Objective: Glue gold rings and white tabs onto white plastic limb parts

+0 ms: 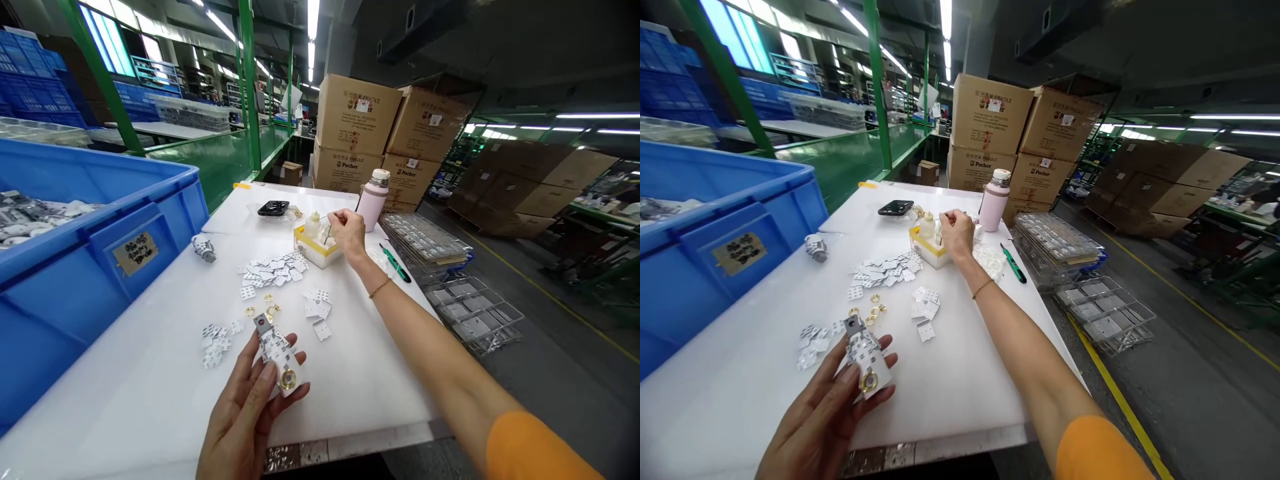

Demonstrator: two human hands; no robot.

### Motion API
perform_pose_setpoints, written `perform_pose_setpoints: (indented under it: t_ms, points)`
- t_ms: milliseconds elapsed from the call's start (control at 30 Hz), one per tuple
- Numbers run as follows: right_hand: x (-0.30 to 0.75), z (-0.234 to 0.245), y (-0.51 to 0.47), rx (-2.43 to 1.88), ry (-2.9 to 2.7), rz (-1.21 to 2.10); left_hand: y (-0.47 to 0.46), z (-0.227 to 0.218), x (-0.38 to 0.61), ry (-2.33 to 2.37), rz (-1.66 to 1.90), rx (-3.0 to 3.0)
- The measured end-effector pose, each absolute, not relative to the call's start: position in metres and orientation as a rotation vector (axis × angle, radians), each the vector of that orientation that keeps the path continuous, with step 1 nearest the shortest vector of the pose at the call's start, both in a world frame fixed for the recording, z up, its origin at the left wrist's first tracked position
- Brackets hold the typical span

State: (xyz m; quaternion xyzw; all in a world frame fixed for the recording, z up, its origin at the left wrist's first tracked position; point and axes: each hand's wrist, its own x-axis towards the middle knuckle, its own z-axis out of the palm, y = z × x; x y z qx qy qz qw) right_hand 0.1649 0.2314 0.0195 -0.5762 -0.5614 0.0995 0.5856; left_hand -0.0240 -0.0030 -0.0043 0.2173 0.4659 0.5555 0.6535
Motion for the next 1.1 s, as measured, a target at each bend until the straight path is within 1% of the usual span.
perform_pose_setpoints:
  t_ms: [133, 267, 333, 400, 467, 567, 667, 833, 933, 1033, 1100]
  points:
    - [0.167, 0.043, 0.22, -1.245, -1.378, 0.064, -0.003, -0.005, -0.023, 1.048, 1.234, 0.555]
    - [0.164, 0.068, 0.179, -1.081, -1.4, -0.072, -0.004, -0.004, -0.02, 1.121, 1.226, 0.672]
    - [0.157, 0.074, 0.147, -0.927, -1.427, 0.007, -0.006, -0.004, -0.019, 1.131, 1.229, 0.7]
    - [0.148, 0.074, 0.11, -0.848, -1.485, 0.273, -0.006, -0.005, -0.017, 1.138, 1.235, 0.708]
    - [0.139, 0.07, 0.076, -0.841, -1.534, 0.492, -0.005, -0.009, -0.017, 1.139, 1.242, 0.719]
    - [0.128, 0.062, 0.04, -0.876, -1.613, 0.644, -0.004, -0.016, -0.017, 1.114, 1.248, 0.765]
    - [0.124, 0.054, 0.03, -0.871, -1.676, 0.665, -0.004, -0.021, -0.019, 1.133, 1.273, 0.852]
    - [0.124, 0.044, 0.032, -0.869, -1.81, 0.514, -0.004, -0.024, -0.018, 1.203, 1.276, 0.921]
    - [0.125, 0.044, 0.028, -0.85, -1.849, 0.497, -0.004, -0.024, -0.018, 1.196, 1.273, 0.894]
    - [0.13, 0.051, 0.035, -0.863, -1.747, 0.565, -0.005, -0.022, -0.017, 1.181, 1.256, 0.835]
    - [0.138, 0.058, 0.055, -0.869, -1.605, 0.526, -0.005, -0.02, -0.016, 1.191, 1.259, 0.787]
